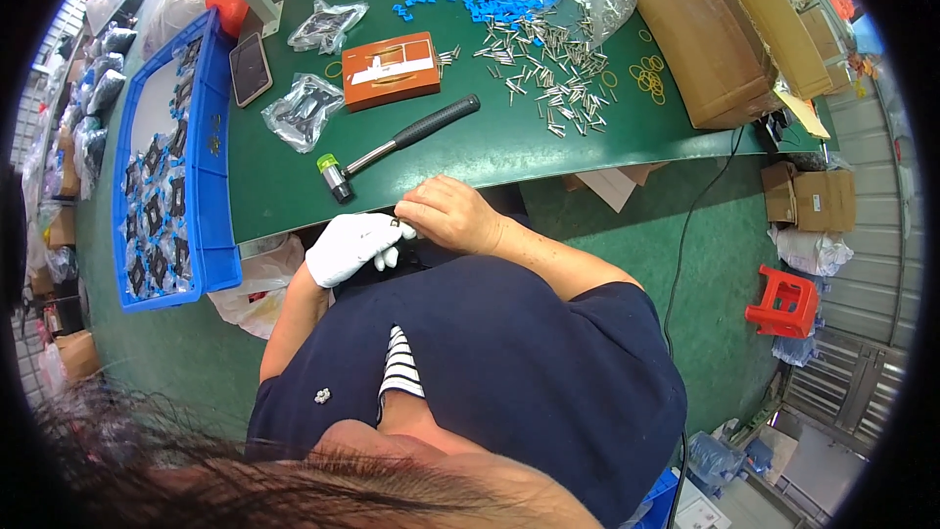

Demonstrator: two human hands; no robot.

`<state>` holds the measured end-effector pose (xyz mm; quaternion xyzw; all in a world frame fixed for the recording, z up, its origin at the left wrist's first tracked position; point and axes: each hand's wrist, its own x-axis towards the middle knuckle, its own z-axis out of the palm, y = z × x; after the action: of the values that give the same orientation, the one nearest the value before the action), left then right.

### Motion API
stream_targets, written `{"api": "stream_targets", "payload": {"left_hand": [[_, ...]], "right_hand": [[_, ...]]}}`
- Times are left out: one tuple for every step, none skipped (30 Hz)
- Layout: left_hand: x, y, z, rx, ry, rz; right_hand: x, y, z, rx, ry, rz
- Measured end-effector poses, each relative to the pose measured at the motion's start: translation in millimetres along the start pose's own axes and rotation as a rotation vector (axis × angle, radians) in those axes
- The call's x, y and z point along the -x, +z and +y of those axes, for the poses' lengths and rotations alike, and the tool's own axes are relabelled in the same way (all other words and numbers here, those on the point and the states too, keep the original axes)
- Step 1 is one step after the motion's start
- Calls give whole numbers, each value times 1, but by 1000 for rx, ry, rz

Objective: The person assembles small electronic components and places them into individual plastic bags by hand.

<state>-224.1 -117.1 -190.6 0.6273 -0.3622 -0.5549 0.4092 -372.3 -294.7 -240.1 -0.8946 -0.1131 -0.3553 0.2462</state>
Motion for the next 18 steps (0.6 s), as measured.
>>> {"api": "stream_targets", "payload": {"left_hand": [[-1,1,0,-8,-11,-12],[-1,2,1,-10,-13,-16],[-1,5,2,-8,-25,-9],[0,6,2,-1,-37,1],[0,8,0,1,-38,0],[1,10,-3,-11,-33,10],[1,12,-3,-26,-27,20],[2,13,-2,-27,-28,18],[4,15,0,-60,-15,25],[5,17,1,-93,-2,32],[6,18,1,-93,-4,31],[6,20,0,-96,1,36],[7,20,0,-101,7,40],[7,21,-2,-101,6,40],[6,22,-5,-70,9,44],[6,22,-7,-40,11,47],[5,22,-6,-40,11,46],[4,22,-5,-61,5,46]], "right_hand": [[2,2,1,-2,4,9],[4,2,1,-4,8,18],[5,2,0,-2,12,21],[5,3,-1,-21,19,31],[5,4,-2,-40,26,41],[5,3,-3,-41,28,39],[5,2,-4,-44,32,30],[6,1,-5,-47,36,21],[7,1,-6,-47,38,22],[7,2,-6,-44,29,26],[8,2,-7,-42,19,29],[9,4,-7,-44,21,29],[11,5,-6,-45,16,39],[12,6,-6,-47,12,49],[12,6,-6,-48,12,49],[11,5,-6,-45,14,40],[11,4,-6,-41,16,31],[11,4,-6,-39,17,31]]}}
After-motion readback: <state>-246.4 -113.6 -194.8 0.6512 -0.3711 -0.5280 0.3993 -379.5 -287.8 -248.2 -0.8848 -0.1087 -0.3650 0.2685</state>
